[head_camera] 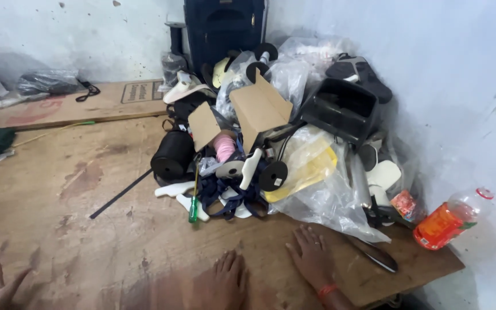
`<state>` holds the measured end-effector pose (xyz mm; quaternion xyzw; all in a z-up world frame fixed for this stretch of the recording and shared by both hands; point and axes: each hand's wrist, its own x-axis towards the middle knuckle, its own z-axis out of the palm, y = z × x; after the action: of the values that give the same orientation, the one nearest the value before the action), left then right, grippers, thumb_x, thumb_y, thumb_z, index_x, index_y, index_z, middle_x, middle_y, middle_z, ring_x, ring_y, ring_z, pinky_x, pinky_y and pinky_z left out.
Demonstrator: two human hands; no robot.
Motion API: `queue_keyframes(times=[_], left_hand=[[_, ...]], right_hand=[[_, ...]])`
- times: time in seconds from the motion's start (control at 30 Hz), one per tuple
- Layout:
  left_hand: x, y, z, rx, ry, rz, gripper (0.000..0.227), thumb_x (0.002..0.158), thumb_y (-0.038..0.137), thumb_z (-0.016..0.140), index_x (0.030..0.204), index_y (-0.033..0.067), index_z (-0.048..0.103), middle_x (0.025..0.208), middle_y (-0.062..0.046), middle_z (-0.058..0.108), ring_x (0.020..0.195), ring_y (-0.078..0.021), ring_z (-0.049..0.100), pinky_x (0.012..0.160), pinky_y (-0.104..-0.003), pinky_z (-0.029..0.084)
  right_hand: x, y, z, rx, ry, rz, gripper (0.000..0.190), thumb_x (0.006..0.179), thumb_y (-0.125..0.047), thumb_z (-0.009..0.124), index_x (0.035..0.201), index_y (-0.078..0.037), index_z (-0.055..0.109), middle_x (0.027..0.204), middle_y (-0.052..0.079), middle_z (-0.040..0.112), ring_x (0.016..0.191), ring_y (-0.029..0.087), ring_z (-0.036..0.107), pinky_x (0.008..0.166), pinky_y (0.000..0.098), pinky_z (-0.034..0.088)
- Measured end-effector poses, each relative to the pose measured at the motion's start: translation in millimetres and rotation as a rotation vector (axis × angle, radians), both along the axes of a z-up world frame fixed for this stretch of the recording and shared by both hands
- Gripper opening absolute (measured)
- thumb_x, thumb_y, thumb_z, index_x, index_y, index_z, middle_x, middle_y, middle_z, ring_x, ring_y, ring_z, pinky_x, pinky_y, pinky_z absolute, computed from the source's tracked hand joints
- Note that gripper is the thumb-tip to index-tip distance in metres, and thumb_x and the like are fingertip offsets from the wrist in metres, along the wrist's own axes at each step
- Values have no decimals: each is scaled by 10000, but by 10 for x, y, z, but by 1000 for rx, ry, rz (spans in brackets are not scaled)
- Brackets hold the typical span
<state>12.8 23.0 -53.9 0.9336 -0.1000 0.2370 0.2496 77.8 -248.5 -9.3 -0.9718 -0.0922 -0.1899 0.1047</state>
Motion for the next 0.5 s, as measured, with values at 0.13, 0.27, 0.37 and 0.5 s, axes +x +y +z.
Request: queue_keyframes(times=[0.13,0.27,0.37,0.5], left_hand=[[-129,-27,145,-22,85,4,445,940,317,624,1293,47,614,1427,-184,553,1376,-370,454,1144,-512,326],[-216,-26,322,-31,62,1,436,936,310,619,1285,48,624,1427,-178,562,1380,-366,460,1150,-509,328],[-184,-5,395,49,115,-12,465,939,331,617,1304,43,608,1427,-182,554,1373,-356,463,1137,-498,335],[-173,-16,308,19,84,-4,479,926,326,618,1313,43,611,1415,-179,566,1364,-355,474,1135,-489,338]], right_hand=[[-48,-34,-19,-9,-8,20,597,941,-514,569,1404,-137,565,1546,81,467,1449,263,387,1174,496,272],[-51,-14,-28,37,-43,32,591,953,-499,575,1409,-124,568,1541,74,487,1459,263,395,1192,491,277],[-32,-21,-18,20,-71,29,594,949,-501,571,1410,-126,564,1542,66,486,1455,254,403,1190,487,282],[-117,14,104,29,-22,13,606,936,-503,579,1424,-145,552,1551,57,474,1447,247,402,1188,483,270]])
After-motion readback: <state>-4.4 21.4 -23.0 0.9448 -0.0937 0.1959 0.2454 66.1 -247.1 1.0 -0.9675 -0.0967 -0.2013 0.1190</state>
